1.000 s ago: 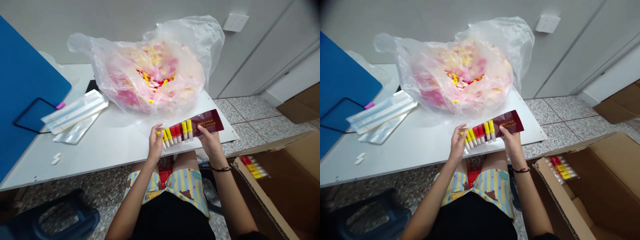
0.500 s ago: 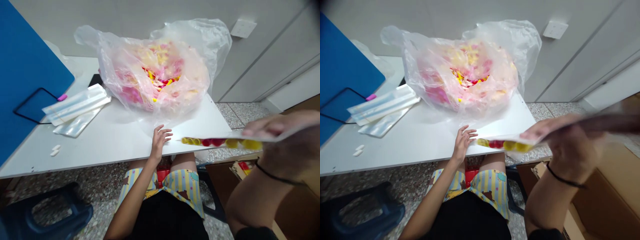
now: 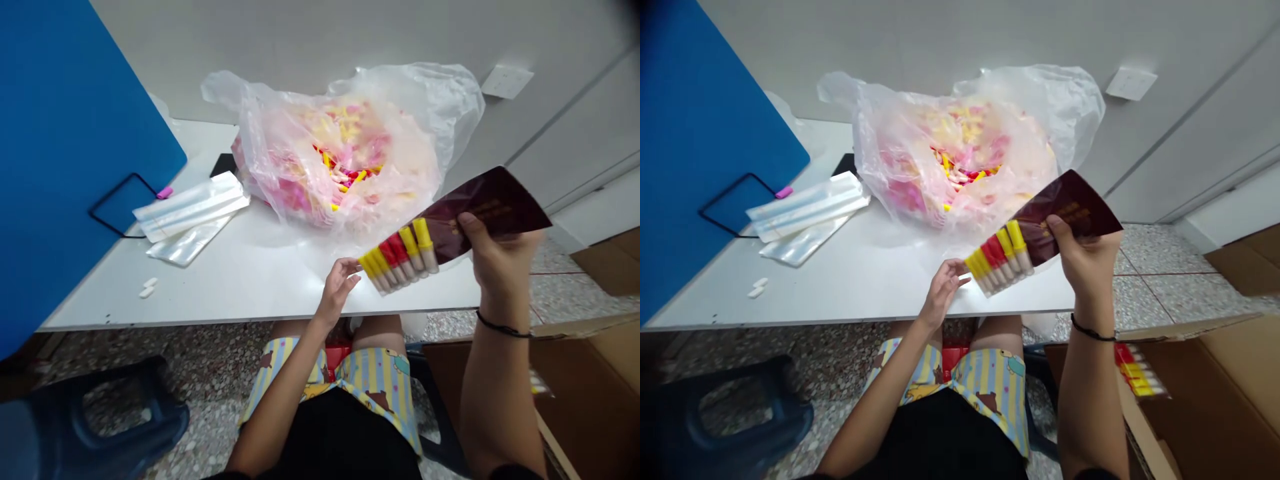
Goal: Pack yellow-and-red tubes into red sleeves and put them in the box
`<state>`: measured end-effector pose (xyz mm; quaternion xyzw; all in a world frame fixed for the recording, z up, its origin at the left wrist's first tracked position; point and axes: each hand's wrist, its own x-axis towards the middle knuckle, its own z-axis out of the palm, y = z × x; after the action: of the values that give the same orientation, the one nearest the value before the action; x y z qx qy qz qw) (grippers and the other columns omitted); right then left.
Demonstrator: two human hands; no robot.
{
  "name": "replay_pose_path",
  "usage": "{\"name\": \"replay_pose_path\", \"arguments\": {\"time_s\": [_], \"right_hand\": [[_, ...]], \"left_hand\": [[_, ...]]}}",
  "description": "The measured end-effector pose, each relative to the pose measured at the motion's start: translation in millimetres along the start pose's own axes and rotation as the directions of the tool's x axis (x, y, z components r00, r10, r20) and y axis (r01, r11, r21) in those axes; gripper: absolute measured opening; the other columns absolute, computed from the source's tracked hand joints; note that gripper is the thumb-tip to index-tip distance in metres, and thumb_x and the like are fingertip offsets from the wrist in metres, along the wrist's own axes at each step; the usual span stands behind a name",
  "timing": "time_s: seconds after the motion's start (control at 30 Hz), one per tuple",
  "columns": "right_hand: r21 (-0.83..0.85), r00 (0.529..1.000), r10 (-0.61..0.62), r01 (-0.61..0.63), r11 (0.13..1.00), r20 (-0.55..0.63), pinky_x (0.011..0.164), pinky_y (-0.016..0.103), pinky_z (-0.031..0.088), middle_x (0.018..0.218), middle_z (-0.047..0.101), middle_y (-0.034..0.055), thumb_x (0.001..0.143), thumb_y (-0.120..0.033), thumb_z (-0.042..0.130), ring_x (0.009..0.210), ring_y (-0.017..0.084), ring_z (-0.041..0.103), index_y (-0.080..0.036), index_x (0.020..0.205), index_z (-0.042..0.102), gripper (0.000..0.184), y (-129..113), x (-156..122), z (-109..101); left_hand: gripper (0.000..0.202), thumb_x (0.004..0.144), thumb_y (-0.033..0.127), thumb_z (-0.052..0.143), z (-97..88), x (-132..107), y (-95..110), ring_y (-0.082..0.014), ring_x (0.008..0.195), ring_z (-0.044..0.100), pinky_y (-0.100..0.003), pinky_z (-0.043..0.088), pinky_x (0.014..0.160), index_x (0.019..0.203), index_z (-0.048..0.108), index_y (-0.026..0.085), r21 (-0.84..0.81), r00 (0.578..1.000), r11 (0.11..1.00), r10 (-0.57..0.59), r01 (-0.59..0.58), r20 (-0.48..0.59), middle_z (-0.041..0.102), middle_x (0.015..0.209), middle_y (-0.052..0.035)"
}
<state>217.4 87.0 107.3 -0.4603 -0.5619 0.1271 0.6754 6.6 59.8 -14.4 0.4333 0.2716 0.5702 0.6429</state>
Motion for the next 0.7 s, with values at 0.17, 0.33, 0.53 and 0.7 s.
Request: {"name": "replay_pose_path", "arguments": {"time_s": [0.17, 0.33, 0.53, 0.7], "right_hand": [[-0.055, 0.998, 0.008, -0.004, 0.998, 0.059, 0.085, 0.024, 0.054, 0.092, 0.062, 0.0020, 0.073, -0.037, 0.070, 0.089, 0.010, 0.061, -0.018, 0.095, 0.062, 0.030, -7.4, -2.7, 2.1], [-0.049, 0.997, 0.039, -0.035, 0.998, 0.074, 0.084, 0.024, 0.054, 0.090, 0.062, 0.0032, 0.070, -0.040, 0.071, 0.085, 0.009, 0.061, -0.015, 0.097, 0.060, 0.038, -14.3, -15.6, 6.9], [-0.017, 0.980, 0.192, -0.193, 0.981, -0.048, 0.088, 0.026, 0.052, 0.102, 0.061, 0.0079, 0.076, -0.038, 0.065, 0.093, 0.011, 0.062, -0.013, 0.119, 0.052, 0.052, 8.3, -27.4, -8.6], [-0.293, 0.948, 0.313, -0.285, 0.913, 0.054, 0.088, 0.032, 0.051, 0.114, 0.057, 0.0105, 0.077, -0.039, 0.060, 0.106, 0.015, 0.057, -0.014, 0.117, 0.054, 0.048, 66.9, -67.5, -15.5]], "left_hand": [[0.058, 0.073, 0.040, 0.074, 10.5, -4.2, -5.5, -0.0206, 0.107, 0.053, -0.036, 0.046, 0.091, 0.119, 0.043, 0.024, -0.232, 0.989, 0.962, -0.144, 0.144, 0.017, 0.050, 0.118, -0.0072], [0.045, 0.076, 0.040, 0.071, 26.0, -4.7, -16.4, -0.0174, 0.089, 0.058, -0.033, 0.049, 0.081, 0.109, 0.048, 0.021, -0.360, 0.976, 0.908, -0.212, 0.213, 0.044, 0.057, 0.105, -0.0060], [0.031, 0.075, 0.032, 0.071, -4.0, 10.3, 4.5, -0.0134, 0.084, 0.053, -0.022, 0.043, 0.077, 0.096, 0.051, 0.019, 0.077, 0.966, 0.989, 0.143, -0.129, -0.216, 0.056, 0.090, -0.0008], [0.017, 0.085, 0.031, 0.057, -49.8, 13.1, 21.9, -0.0160, 0.089, 0.052, -0.024, 0.039, 0.082, 0.096, 0.055, 0.018, 0.574, 0.972, 0.809, 0.217, -0.128, -0.090, 0.057, 0.092, -0.0023]]}}
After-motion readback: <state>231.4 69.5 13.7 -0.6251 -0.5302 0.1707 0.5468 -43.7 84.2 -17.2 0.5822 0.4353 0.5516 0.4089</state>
